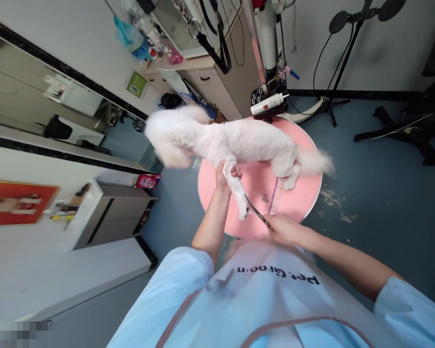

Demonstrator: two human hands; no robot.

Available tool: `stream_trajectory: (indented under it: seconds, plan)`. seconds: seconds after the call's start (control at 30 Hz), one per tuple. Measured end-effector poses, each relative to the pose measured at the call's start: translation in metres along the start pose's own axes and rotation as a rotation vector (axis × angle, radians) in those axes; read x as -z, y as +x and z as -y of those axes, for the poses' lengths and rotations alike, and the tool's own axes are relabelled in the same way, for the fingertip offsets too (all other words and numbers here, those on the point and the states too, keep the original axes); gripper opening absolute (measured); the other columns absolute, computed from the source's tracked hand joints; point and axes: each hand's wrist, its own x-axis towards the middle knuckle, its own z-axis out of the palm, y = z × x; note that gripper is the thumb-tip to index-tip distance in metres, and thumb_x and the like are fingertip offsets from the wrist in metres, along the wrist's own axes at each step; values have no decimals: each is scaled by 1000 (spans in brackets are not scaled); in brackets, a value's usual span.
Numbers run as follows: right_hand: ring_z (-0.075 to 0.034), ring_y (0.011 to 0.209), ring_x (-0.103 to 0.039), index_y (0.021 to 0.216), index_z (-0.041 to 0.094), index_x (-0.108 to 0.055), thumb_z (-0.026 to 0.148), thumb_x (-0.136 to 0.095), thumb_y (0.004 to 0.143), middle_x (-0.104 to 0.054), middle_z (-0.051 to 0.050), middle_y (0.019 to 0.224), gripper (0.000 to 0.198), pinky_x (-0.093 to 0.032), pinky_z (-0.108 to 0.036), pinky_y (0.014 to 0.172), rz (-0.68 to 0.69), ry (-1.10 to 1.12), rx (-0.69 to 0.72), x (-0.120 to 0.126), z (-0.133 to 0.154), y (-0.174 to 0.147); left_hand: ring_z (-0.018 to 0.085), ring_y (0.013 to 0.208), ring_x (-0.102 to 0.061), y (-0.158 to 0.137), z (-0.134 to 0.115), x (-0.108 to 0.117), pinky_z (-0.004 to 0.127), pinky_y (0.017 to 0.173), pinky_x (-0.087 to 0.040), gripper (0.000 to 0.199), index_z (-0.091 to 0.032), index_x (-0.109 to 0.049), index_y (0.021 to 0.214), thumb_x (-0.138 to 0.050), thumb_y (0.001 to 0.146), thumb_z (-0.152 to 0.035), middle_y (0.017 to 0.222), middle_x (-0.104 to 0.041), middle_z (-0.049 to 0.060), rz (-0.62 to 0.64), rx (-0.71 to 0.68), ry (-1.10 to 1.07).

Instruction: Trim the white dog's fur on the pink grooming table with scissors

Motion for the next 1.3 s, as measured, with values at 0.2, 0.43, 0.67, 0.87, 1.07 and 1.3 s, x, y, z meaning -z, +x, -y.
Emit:
stream_trajectory:
  seconds: [0.2,0.43,0.67,0.87,1.07,1.3]
  plan:
    - [-19,70,-56,91,18,-56,15,-57,78,-66,-7,84,14,-29,-27,59,57,64,42,4,1,1,6,36,-29,-5,-1,3,22,47,-37,47,-18,-44,63,-33,101,-41,46,-33,-5,20,-5,-14]
    - [-13,64,-50,83,21,-49,17,-63,72,-60,0,78,19,-31,-24,58,147,231,127,4,-5,6,5,38,-26,-10,-3,0,22,46,-37,46,-19,-38,61,-36,101,-43,48,-32,-5,14,14,-7]
    - [-10,61,-50,100,17,-56,19,-65,77,-59,4,73,25,-35,-22,54,251,589,228,-7,-16,14,6,39,-25,-11,-4,2,23,49,-38,46,-19,-38,62,-36,101,-43,51,-33,-5,19,17,-9]
    - [-11,68,-60,118,17,-54,22,-72,72,-63,3,82,50,-47,-23,63,436,947,212,-13,-22,19,6,39,-26,-11,-4,4,24,50,-38,45,-19,-40,62,-35,101,-41,51,-33,-4,63,15,-36]
    - [-12,78,-64,122,17,-56,21,-80,66,-66,1,88,61,-50,-24,68,500,1016,204,0,-26,27,5,38,-25,-9,-3,5,22,48,-38,45,-18,-39,63,-32,102,-41,50,-31,-5,84,27,-55]
    - [-13,82,-66,127,16,-57,21,-81,66,-69,-1,93,66,-52,-26,73,483,1030,178,4,-28,36,6,39,-25,-6,-1,8,23,46,-38,42,-19,-39,63,-40,99,-41,51,-31,-4,68,12,-20]
